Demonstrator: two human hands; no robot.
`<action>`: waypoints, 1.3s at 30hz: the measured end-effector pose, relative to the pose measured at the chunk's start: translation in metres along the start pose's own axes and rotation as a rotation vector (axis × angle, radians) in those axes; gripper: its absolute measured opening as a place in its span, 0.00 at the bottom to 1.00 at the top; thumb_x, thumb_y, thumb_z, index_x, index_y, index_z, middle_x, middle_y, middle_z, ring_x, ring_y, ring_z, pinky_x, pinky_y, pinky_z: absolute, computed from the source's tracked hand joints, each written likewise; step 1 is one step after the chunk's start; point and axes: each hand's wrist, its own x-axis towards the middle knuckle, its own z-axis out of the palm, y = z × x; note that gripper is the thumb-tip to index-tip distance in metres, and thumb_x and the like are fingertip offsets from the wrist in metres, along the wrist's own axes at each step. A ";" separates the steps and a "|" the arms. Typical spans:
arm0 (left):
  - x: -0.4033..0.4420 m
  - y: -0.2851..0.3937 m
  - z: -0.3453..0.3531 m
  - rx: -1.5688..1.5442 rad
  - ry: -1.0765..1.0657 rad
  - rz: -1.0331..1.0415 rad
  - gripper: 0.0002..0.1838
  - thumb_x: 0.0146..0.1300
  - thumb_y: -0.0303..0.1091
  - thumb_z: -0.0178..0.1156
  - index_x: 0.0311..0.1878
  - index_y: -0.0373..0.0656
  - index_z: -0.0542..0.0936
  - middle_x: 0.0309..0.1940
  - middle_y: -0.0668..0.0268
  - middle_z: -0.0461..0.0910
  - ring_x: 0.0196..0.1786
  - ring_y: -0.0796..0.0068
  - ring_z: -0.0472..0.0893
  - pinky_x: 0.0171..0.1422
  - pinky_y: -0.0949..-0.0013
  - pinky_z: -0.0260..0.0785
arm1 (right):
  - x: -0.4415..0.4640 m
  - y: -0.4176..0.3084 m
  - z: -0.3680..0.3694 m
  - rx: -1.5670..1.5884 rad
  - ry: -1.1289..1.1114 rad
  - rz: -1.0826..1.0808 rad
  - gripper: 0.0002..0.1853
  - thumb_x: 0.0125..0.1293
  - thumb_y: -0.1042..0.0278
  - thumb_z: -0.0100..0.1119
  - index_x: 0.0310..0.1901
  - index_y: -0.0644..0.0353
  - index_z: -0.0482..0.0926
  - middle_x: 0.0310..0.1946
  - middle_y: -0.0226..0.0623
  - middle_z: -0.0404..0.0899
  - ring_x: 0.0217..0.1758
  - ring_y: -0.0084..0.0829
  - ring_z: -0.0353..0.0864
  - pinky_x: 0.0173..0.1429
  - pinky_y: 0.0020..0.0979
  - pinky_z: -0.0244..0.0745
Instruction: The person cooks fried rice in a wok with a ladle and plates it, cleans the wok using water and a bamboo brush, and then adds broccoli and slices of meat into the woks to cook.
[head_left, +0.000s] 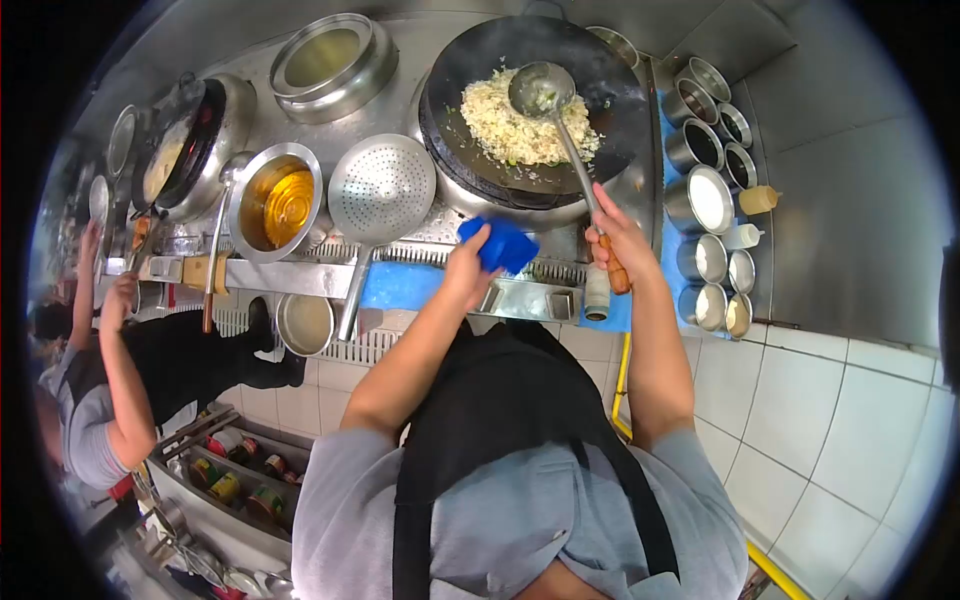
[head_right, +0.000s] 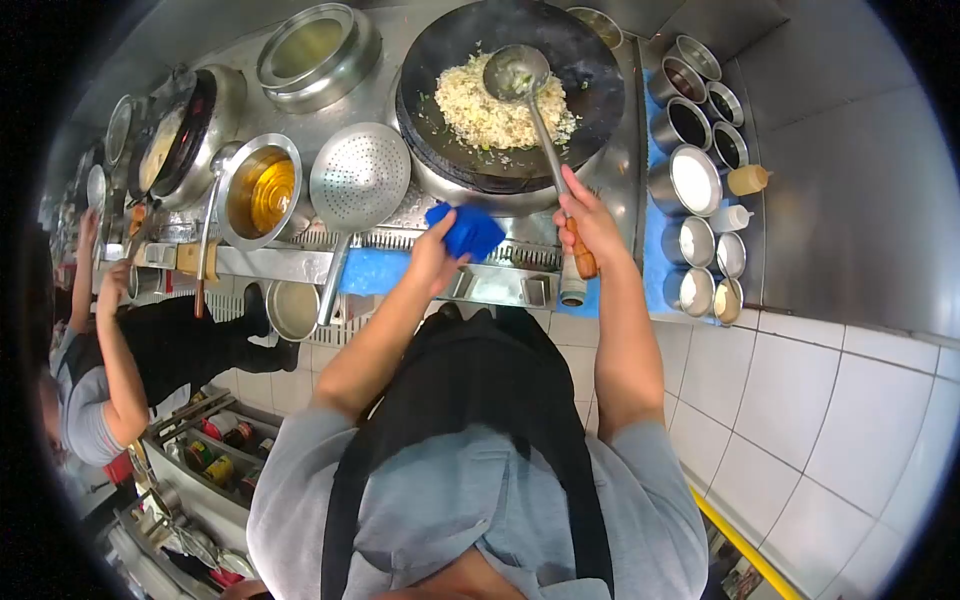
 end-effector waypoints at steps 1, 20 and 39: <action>-0.020 -0.001 -0.019 0.004 0.030 -0.055 0.20 0.76 0.46 0.58 0.62 0.45 0.77 0.56 0.58 0.84 0.57 0.58 0.84 0.67 0.52 0.74 | 0.015 -0.007 -0.002 -0.096 0.011 -0.028 0.33 0.80 0.64 0.52 0.83 0.37 0.56 0.30 0.28 0.73 0.20 0.20 0.69 0.23 0.27 0.68; -0.107 -0.014 -0.039 -0.130 0.124 0.141 0.22 0.72 0.41 0.63 0.64 0.40 0.76 0.56 0.59 0.83 0.59 0.62 0.83 0.65 0.55 0.76 | -0.026 -0.061 -0.029 -0.672 0.105 -0.179 0.30 0.79 0.67 0.50 0.80 0.38 0.64 0.22 0.27 0.70 0.15 0.21 0.68 0.21 0.27 0.66; -0.111 -0.030 -0.006 -0.115 0.155 0.229 0.20 0.70 0.37 0.64 0.61 0.40 0.76 0.51 0.61 0.83 0.54 0.66 0.84 0.59 0.61 0.77 | -0.012 -0.046 -0.069 -0.987 0.105 -0.270 0.31 0.80 0.63 0.50 0.81 0.32 0.60 0.20 0.36 0.73 0.17 0.29 0.73 0.24 0.37 0.72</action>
